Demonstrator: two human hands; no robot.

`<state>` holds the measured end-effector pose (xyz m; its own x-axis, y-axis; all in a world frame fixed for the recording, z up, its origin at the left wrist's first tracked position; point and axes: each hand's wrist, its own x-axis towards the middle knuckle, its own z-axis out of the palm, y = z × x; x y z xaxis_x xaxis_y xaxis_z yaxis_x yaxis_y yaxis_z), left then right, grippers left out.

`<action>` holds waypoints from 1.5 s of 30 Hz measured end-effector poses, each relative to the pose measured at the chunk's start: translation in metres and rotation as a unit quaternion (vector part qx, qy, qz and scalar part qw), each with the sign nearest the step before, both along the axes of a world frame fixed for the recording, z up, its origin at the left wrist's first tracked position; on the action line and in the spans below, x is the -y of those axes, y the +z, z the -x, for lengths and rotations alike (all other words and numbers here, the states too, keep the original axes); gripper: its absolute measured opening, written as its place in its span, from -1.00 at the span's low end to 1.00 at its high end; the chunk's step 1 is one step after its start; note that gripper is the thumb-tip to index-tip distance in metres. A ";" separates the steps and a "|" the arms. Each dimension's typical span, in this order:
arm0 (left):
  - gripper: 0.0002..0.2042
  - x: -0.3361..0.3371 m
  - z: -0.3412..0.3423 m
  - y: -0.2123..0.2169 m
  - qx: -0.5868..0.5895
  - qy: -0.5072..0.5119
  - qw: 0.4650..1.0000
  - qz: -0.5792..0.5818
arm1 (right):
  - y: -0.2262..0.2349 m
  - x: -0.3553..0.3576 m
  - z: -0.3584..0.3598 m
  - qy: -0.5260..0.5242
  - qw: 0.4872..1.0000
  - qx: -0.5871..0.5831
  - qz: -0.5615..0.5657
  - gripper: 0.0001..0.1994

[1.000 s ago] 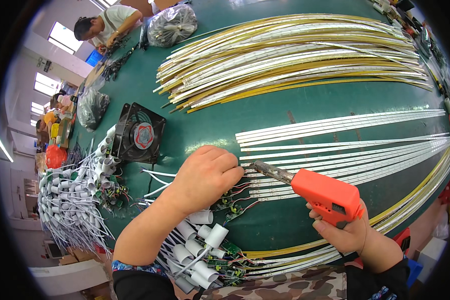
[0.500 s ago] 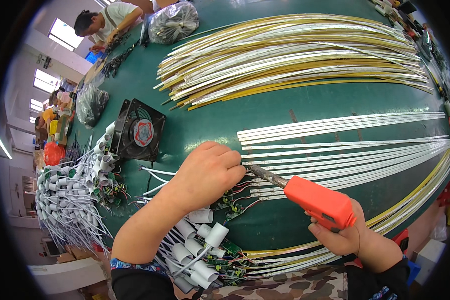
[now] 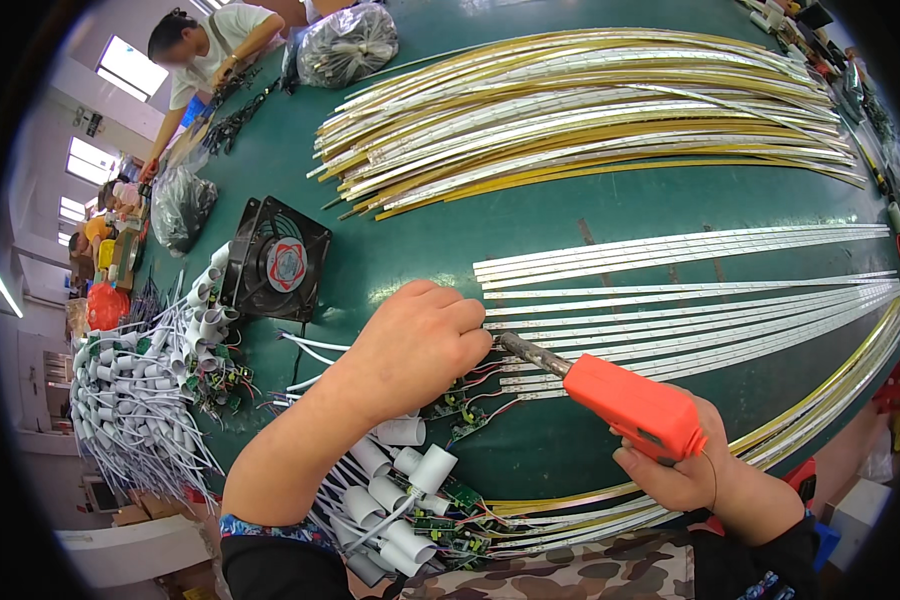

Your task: The person solders wire connections from electronic socket components onto LED light strips using a handheld soldering tool.

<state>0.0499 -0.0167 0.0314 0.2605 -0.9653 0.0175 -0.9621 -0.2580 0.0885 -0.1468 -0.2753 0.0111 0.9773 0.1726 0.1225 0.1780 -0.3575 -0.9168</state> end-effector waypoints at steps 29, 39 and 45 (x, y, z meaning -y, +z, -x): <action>-0.84 0.003 0.000 0.004 0.006 -0.002 1.000 -0.029 | -0.002 0.001 0.006 -0.059 0.997 0.016 -0.054 -0.52; -0.84 0.000 0.003 0.003 -0.015 0.018 1.000 -0.017 | -0.004 0.005 0.007 -0.059 0.996 0.038 -0.058 -0.51; -0.85 -0.004 0.003 0.001 -0.057 0.044 0.996 0.049 | -0.009 0.003 0.006 -0.079 0.993 0.047 -0.079 -0.51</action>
<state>0.0465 -0.0129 0.0321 0.3506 -0.9334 0.0761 -0.9180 -0.3264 0.2252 -0.1529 -0.2782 0.0022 0.9737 -0.0103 0.2277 0.2186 -0.2410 -0.9456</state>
